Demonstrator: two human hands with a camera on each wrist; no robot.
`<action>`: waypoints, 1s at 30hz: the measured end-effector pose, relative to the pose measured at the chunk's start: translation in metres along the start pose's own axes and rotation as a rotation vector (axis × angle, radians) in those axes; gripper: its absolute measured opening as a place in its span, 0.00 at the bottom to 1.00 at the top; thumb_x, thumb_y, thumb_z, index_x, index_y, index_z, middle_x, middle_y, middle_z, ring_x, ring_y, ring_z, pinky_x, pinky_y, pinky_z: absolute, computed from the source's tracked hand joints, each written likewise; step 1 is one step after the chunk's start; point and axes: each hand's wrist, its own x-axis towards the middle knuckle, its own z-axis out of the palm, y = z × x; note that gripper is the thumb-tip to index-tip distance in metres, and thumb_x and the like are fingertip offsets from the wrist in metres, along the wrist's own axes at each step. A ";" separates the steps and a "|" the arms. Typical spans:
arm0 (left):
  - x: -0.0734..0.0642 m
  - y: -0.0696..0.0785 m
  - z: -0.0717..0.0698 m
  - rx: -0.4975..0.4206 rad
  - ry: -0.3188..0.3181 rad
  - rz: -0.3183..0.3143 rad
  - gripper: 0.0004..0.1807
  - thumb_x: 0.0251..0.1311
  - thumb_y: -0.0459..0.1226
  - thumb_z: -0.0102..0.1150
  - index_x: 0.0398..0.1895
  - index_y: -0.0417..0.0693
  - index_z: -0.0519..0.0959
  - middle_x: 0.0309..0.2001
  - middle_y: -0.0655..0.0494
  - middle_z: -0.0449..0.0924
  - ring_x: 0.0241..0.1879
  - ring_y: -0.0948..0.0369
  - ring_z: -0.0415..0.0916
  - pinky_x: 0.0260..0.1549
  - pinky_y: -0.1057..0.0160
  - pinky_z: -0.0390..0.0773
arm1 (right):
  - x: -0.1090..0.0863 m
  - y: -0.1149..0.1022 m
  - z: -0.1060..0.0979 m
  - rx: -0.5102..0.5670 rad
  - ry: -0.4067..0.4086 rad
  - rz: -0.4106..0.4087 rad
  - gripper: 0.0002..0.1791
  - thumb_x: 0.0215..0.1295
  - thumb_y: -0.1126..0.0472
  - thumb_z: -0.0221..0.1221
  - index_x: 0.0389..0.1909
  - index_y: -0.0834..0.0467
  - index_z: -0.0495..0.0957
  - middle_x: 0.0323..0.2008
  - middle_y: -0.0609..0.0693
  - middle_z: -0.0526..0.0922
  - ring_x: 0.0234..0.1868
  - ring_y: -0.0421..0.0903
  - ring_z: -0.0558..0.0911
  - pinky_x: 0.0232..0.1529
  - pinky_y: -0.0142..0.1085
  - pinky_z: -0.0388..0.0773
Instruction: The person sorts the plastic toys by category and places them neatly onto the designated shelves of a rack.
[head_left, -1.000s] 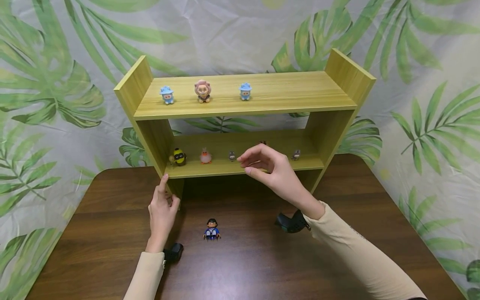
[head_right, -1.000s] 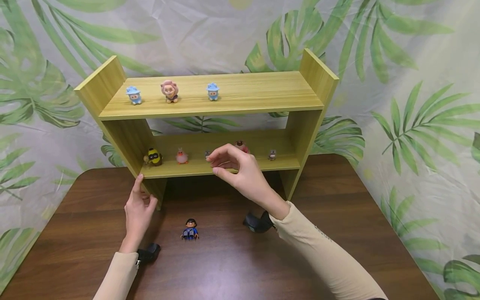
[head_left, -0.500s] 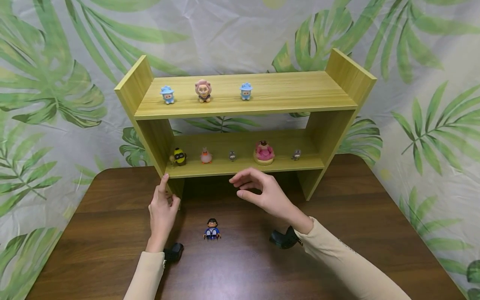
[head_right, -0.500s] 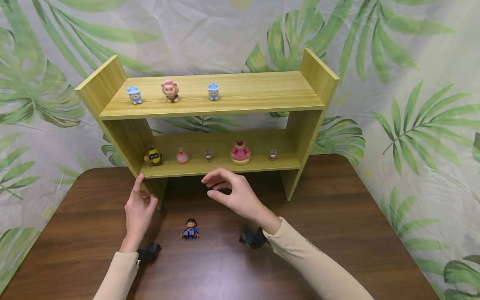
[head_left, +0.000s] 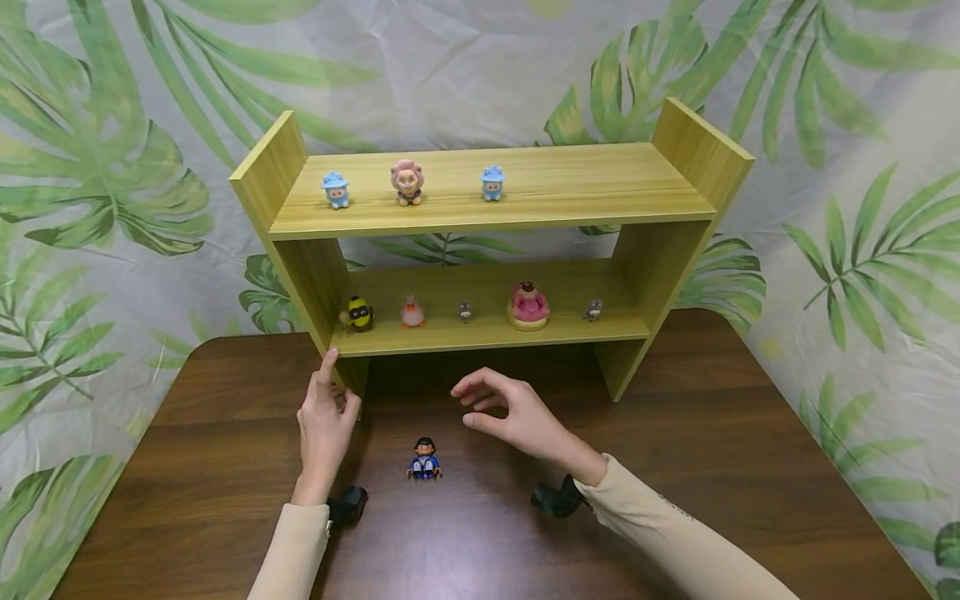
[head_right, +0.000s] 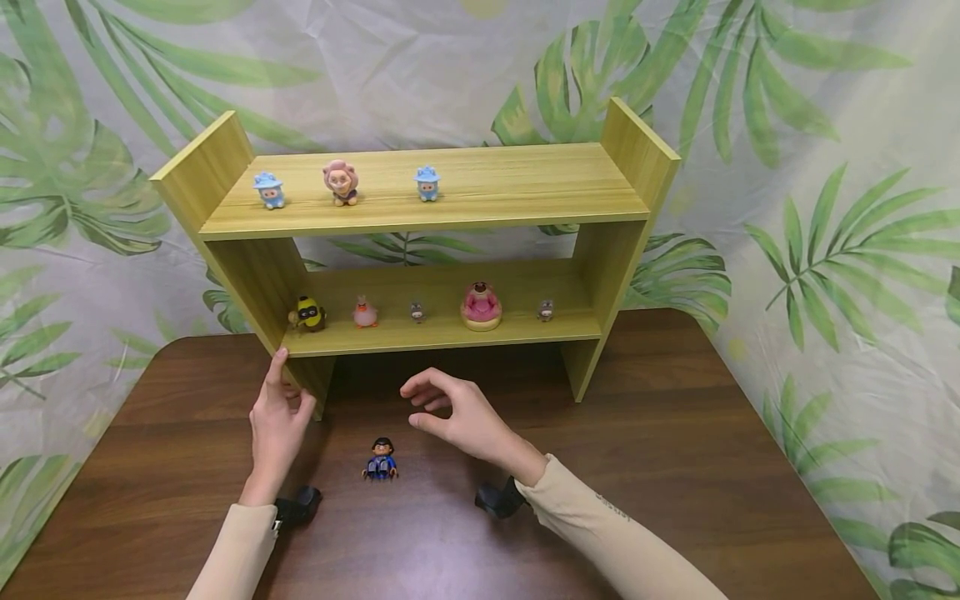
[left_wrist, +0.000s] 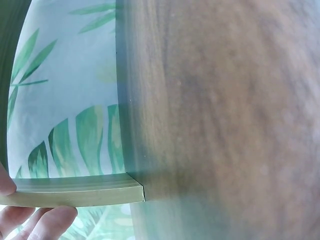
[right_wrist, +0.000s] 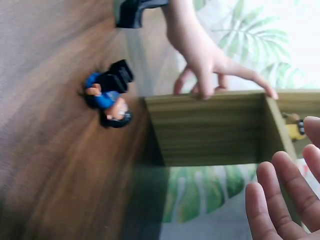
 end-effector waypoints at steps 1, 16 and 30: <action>0.000 0.000 0.000 0.000 0.000 -0.001 0.48 0.51 0.18 0.52 0.71 0.64 0.52 0.36 0.39 0.70 0.29 0.45 0.80 0.19 0.48 0.76 | -0.001 0.002 0.002 0.001 -0.003 0.005 0.18 0.60 0.71 0.62 0.52 0.64 0.74 0.49 0.56 0.79 0.48 0.53 0.78 0.50 0.47 0.74; 0.000 0.001 0.000 -0.005 -0.009 -0.006 0.48 0.51 0.18 0.52 0.72 0.64 0.52 0.37 0.39 0.70 0.31 0.45 0.80 0.20 0.48 0.76 | -0.012 0.036 0.032 -0.038 -0.083 0.103 0.19 0.60 0.68 0.63 0.52 0.59 0.74 0.50 0.57 0.79 0.48 0.57 0.79 0.47 0.42 0.76; -0.002 0.002 -0.001 -0.011 -0.023 -0.037 0.48 0.52 0.19 0.52 0.72 0.66 0.52 0.38 0.39 0.70 0.31 0.44 0.80 0.21 0.48 0.77 | -0.011 0.051 0.052 -0.126 -0.127 0.155 0.22 0.60 0.63 0.65 0.54 0.61 0.74 0.51 0.54 0.78 0.46 0.52 0.78 0.46 0.41 0.76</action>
